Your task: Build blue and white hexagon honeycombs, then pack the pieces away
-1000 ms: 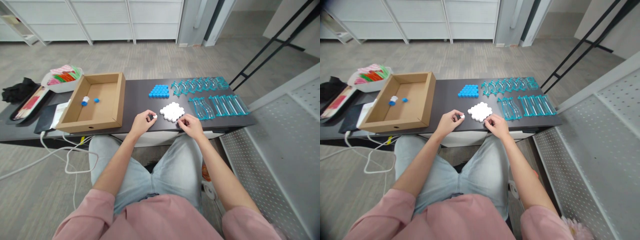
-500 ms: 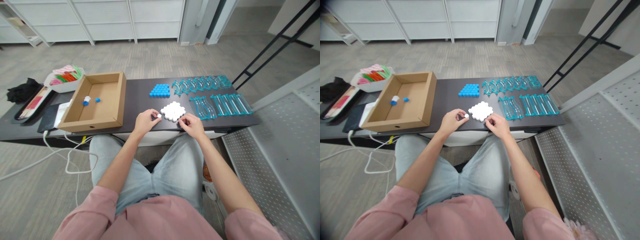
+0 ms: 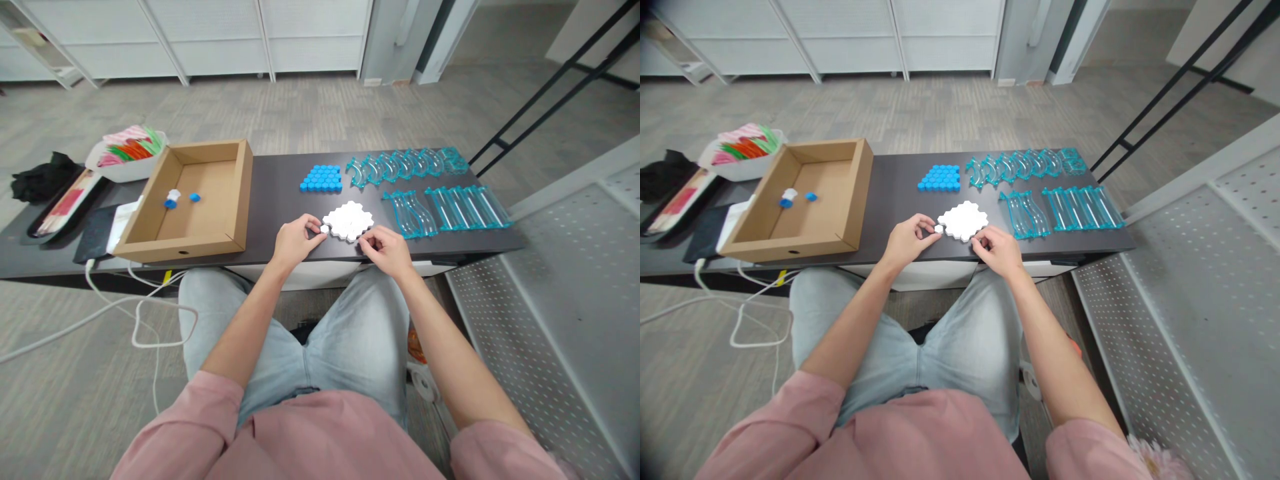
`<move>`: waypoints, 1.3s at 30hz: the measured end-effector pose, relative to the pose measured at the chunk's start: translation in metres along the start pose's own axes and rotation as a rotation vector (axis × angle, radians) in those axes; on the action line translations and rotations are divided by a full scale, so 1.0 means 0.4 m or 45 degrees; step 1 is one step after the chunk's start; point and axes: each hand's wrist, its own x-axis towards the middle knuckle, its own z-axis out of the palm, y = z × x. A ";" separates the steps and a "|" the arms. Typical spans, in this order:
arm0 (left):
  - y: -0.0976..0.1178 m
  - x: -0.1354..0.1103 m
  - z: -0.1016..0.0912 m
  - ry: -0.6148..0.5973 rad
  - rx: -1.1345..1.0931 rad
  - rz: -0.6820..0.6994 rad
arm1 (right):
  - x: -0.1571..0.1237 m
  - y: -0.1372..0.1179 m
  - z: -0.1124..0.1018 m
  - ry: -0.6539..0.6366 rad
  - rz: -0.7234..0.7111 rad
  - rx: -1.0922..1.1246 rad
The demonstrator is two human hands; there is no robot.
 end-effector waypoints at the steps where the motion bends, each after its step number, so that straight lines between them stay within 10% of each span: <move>1: 0.001 0.001 0.001 -0.001 -0.003 -0.002 | 0.000 0.000 0.000 -0.003 -0.001 0.002; 39: 0.010 -0.006 0.008 0.056 -0.005 -0.021 | -0.003 0.000 0.001 0.000 0.003 -0.024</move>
